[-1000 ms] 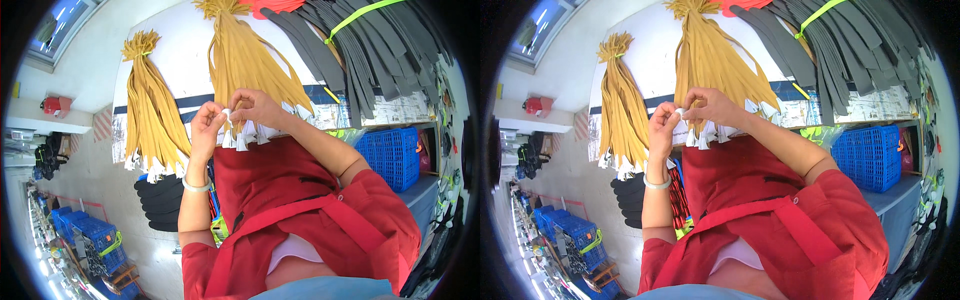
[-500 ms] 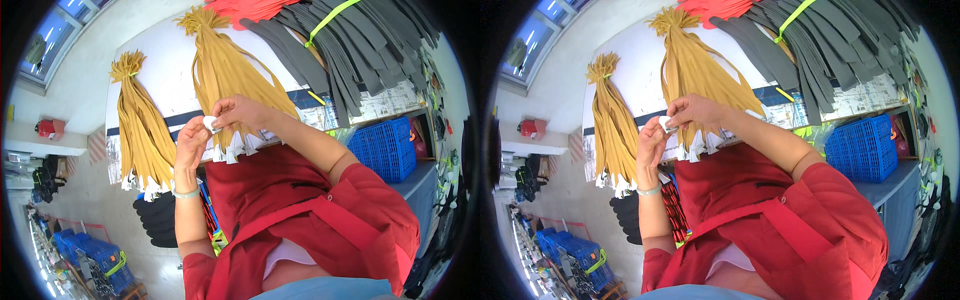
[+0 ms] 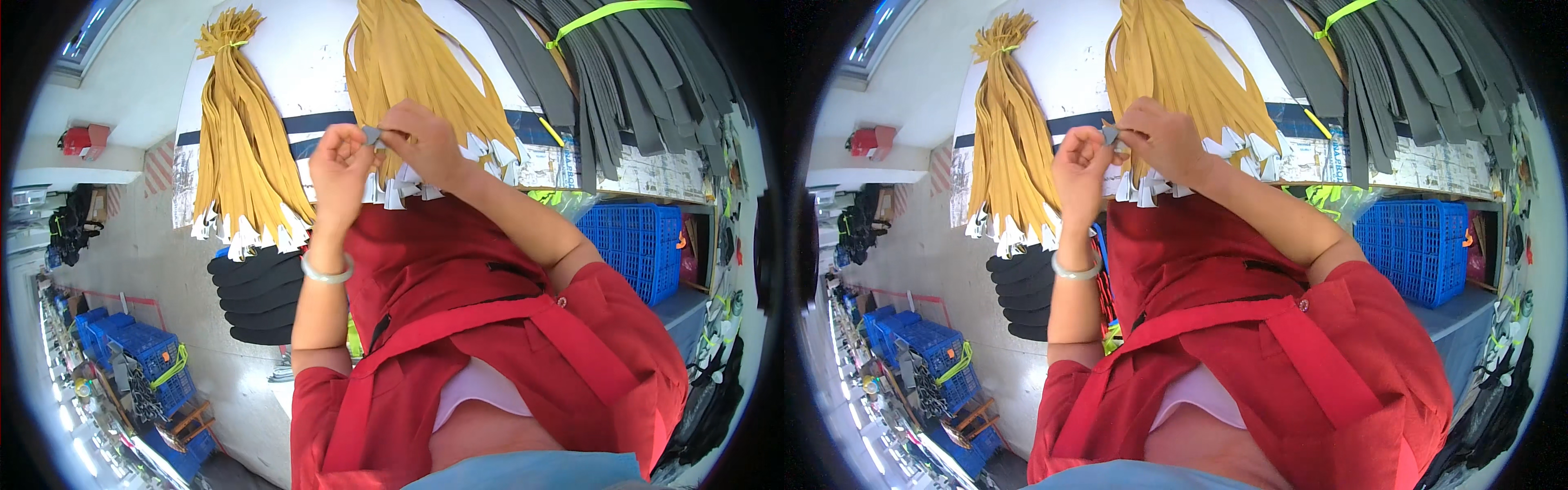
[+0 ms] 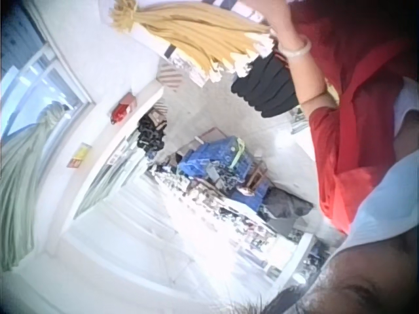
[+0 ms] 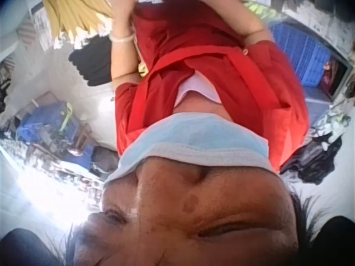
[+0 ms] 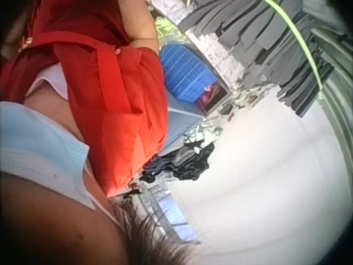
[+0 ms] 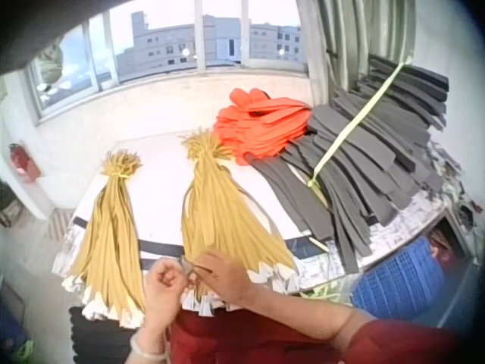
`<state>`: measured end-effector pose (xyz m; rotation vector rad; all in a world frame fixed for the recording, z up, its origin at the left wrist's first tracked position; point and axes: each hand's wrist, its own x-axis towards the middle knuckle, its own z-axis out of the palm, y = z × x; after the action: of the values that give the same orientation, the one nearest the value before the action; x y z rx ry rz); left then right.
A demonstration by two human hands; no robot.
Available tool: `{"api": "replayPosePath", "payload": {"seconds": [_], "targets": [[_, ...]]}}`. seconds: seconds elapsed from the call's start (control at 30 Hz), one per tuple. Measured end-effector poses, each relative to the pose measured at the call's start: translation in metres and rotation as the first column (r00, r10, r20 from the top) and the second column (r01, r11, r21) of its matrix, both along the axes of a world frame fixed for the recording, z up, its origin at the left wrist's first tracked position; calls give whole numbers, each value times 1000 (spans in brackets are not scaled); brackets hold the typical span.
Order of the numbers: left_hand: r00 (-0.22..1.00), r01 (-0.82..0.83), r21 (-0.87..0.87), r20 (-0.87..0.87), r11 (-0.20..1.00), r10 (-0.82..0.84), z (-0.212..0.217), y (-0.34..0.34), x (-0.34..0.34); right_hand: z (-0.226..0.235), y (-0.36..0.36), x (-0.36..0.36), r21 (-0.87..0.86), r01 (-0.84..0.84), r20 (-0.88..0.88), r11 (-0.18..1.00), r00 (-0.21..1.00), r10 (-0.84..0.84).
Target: Manually attaching small white clips to the ends of yellow fabric straps.
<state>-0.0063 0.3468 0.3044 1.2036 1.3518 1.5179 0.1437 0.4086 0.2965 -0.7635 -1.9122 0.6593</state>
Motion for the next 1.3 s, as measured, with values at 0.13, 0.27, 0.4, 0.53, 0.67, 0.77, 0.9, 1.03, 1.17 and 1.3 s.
{"api": "replayPosePath", "payload": {"seconds": [0.13, 0.27, 0.4, 0.53, 0.67, 0.77, 0.9, 1.03, 1.17, 1.3], "targets": [[991, 126, 14, 45, 992, -126, 13, -8, -15, -2, 7, 7, -208, -331, -262, 921, 926, 273], [978, 188, 44, -101, 981, -183, 11, -3, -21, 11, 0, 5, -493, -388, -357, 779, 906, 225], [952, 204, 132, -259, 970, -165, 1, -5, -20, 21, -4, 8, -652, -355, -274, 670, 934, 228], [942, 186, 87, -299, 979, -152, 4, -13, -18, 12, -6, 23, -621, -288, -134, 729, 956, 263], [953, -148, 213, -230, 966, 197, 22, -1, -95, -10, 12, 50, -759, -218, -225, 613, 972, 68], [721, -690, 184, 83, 700, 688, 45, 13, -156, -6, 18, 69, -652, -148, -97, 743, 989, 112], [822, 11, -32, -568, 999, -27, -16, -19, -93, -12, -9, 50, -690, -150, 6, 708, 977, 213], [703, 32, -181, -695, 983, -151, -50, -52, -29, -7, -29, 39, -580, -164, 124, 798, 950, 286], [831, -58, -275, -546, 960, -106, -90, -66, -24, -10, -30, 26, -472, -234, 201, 850, 910, 362], [922, 87, -122, -366, 989, -126, -75, -63, -24, -18, -24, 3, -136, -349, 289, 927, 881, 374]]}}
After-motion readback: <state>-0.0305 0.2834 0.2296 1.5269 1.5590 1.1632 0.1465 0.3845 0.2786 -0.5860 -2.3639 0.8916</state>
